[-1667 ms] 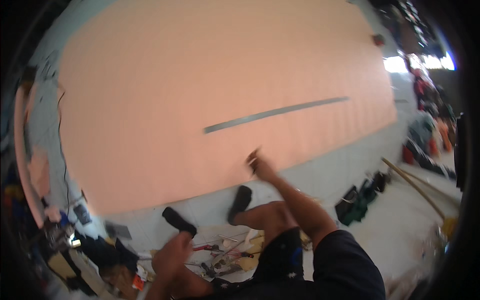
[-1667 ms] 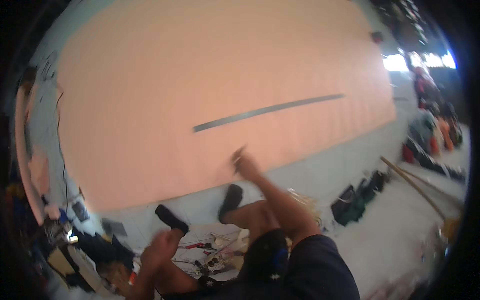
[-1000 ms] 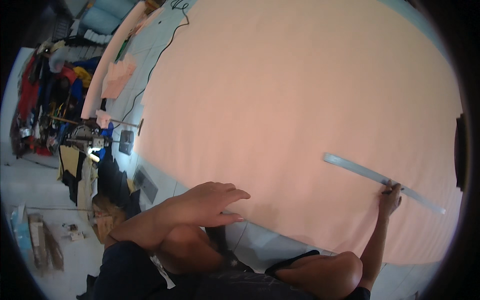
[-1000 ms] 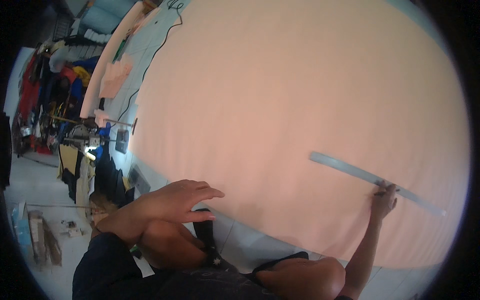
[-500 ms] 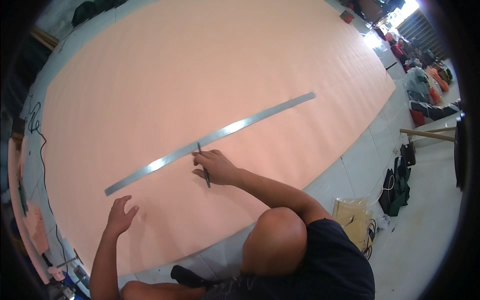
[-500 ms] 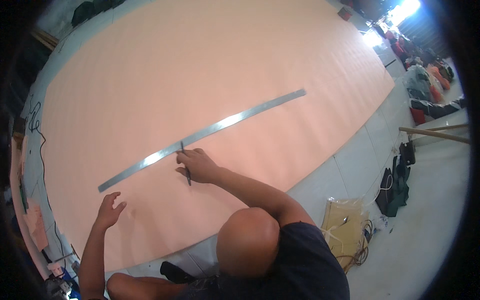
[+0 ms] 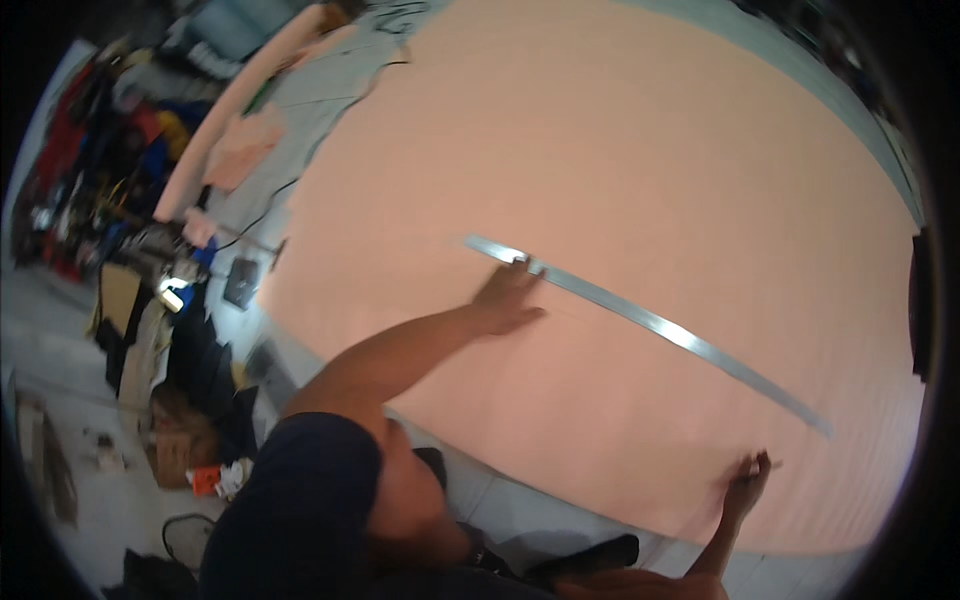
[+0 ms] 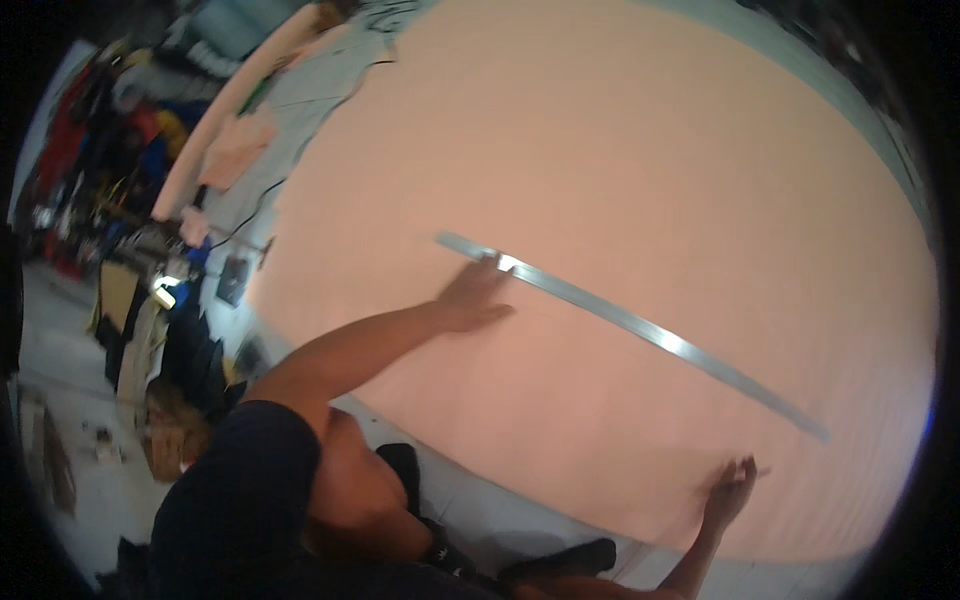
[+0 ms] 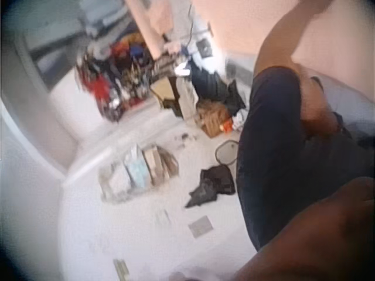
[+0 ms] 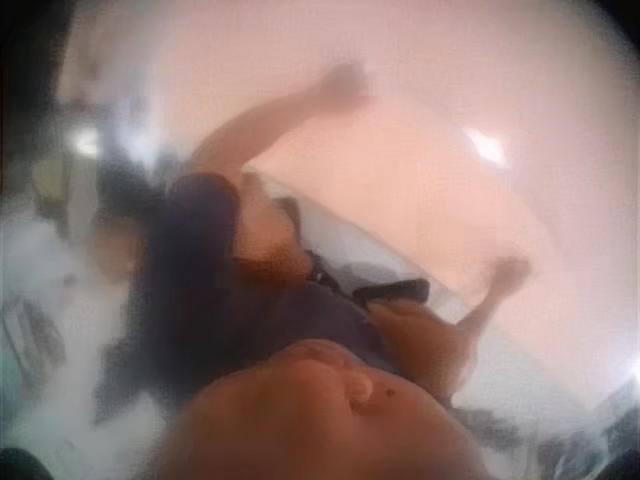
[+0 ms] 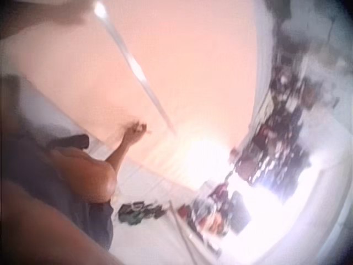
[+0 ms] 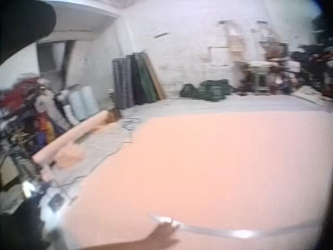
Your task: The person uses a metal ruler and a pen to draw straight lines on a large piece of peach-colored fabric laid on the floor. They repeatedly reposition the ruler and mark multiple lines across the fabric surface.
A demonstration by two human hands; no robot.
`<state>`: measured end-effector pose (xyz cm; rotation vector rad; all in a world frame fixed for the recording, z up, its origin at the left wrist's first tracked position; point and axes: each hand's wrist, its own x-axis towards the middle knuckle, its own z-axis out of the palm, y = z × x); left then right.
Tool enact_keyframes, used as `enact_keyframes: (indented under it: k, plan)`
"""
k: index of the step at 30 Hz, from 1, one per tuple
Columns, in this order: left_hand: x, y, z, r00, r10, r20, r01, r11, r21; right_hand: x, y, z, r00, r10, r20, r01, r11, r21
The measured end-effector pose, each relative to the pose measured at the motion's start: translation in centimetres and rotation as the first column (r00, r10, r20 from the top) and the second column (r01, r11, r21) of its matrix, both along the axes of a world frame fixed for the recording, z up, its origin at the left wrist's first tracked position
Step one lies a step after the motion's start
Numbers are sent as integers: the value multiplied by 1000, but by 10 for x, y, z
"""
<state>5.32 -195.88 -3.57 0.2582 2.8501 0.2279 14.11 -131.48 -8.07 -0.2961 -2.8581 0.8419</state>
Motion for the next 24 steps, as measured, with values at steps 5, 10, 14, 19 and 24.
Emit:
enact_keyframes:
  k: [5, 10, 14, 19, 24]
  plan:
    - [26, 3, 3, 997, 50, 57, -54, 996, 66, 33, -49, 22, 988, 148, -50, -142, 985, 102]
    - [18, 14, 14, 998, 46, 41, -49, 997, 64, 39, -59, 21, 967, 251, -39, -239, 952, 191]
    - [38, 7, 23, 992, 80, 99, -90, 990, 106, 48, -78, 34, 956, 224, 192, -271, 922, 278]
    - [58, 0, 31, 984, 100, 146, -124, 978, 166, 47, -24, -20, 888, 441, 131, -444, 747, 495]
    - [72, -6, 29, 988, 92, 125, -113, 978, 173, 37, -17, -17, 816, 499, 291, -576, 743, 342]
